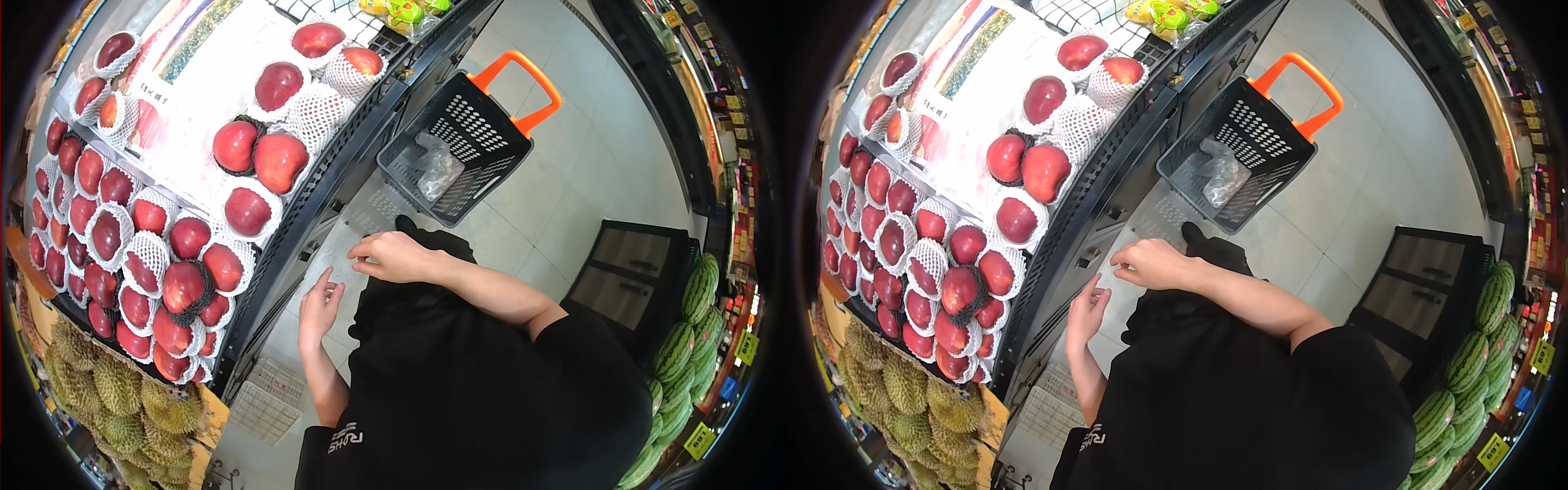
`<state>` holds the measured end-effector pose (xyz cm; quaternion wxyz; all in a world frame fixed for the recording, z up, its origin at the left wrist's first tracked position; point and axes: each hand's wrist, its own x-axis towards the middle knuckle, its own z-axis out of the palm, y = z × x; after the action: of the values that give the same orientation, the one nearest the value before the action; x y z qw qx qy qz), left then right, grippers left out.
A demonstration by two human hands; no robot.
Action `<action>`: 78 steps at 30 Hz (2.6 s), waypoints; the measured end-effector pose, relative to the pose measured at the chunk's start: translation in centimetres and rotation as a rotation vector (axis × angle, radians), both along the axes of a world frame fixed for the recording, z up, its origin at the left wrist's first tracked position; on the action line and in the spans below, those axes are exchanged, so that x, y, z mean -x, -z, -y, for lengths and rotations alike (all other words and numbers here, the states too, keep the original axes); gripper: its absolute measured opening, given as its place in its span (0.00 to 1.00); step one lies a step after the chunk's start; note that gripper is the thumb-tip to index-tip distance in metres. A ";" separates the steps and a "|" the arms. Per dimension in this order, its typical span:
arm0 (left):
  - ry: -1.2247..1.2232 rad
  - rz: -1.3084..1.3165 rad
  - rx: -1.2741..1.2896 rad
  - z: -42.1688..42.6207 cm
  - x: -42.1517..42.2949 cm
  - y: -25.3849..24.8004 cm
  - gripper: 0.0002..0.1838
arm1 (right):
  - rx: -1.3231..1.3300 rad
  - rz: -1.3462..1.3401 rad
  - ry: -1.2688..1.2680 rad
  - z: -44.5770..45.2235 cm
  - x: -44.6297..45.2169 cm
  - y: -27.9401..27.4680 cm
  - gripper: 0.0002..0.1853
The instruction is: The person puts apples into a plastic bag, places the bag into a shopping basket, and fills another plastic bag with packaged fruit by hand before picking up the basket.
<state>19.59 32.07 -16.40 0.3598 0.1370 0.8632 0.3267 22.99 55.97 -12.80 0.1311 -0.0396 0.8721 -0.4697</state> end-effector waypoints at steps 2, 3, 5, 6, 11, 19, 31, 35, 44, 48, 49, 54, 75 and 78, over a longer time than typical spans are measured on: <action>-0.018 -0.019 -0.035 0.0 0.5 0.4 0.26 | -0.027 0.028 -0.015 -0.4 0.0 0.0 0.14; -0.049 0.006 -0.039 -0.1 0.7 0.6 0.26 | -0.042 0.012 -0.017 -0.7 0.0 0.0 0.15; -0.079 0.036 -0.047 -0.4 0.8 1.2 0.26 | -0.062 0.000 -0.019 -1.5 -0.1 0.1 0.15; -0.087 0.048 -0.054 -0.5 0.7 1.7 0.26 | -0.068 0.024 -0.012 -2.0 -0.2 0.2 0.15; -0.043 0.107 -0.054 -2.5 0.0 4.2 0.26 | -0.114 0.050 0.100 -6.4 -1.4 1.2 0.15; -0.013 0.157 -0.097 -9.7 -1.3 6.0 0.24 | -0.201 0.102 0.754 -24.2 -4.9 3.9 0.17; -0.249 0.212 -0.104 -28.3 -10.0 4.6 0.24 | -1.165 -0.298 0.844 -57.2 -4.1 10.4 0.26; -0.226 0.198 0.008 -34.4 -10.8 1.8 0.24 | -0.530 0.007 0.691 -61.8 -4.2 13.8 0.21; -0.182 0.105 0.059 -40.9 -8.4 1.0 0.26 | -0.251 -0.025 0.684 -65.9 -6.5 14.5 0.20; -0.178 0.103 0.060 -43.2 -8.1 1.0 0.26 | -0.305 0.027 0.715 -69.4 -8.3 14.7 0.20; -0.165 0.117 0.048 -43.7 -8.1 1.0 0.26 | -0.302 0.000 0.735 -70.2 -8.8 14.8 0.20; -0.129 0.126 0.044 -44.9 -8.3 1.8 0.26 | -0.156 0.153 0.842 -74.8 -12.1 16.0 0.18; 0.000 0.155 0.091 -48.2 -6.8 2.1 0.26 | -0.161 0.069 1.368 -79.9 -25.9 19.0 0.10; 0.013 0.142 0.050 -48.7 -6.7 2.7 0.25 | -0.128 0.048 1.489 -76.5 -26.1 19.2 0.11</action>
<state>26.24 80.76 -19.10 0.4257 0.1099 0.8424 0.3115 49.05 132.51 -31.96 -0.2006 0.5792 0.6910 -0.3832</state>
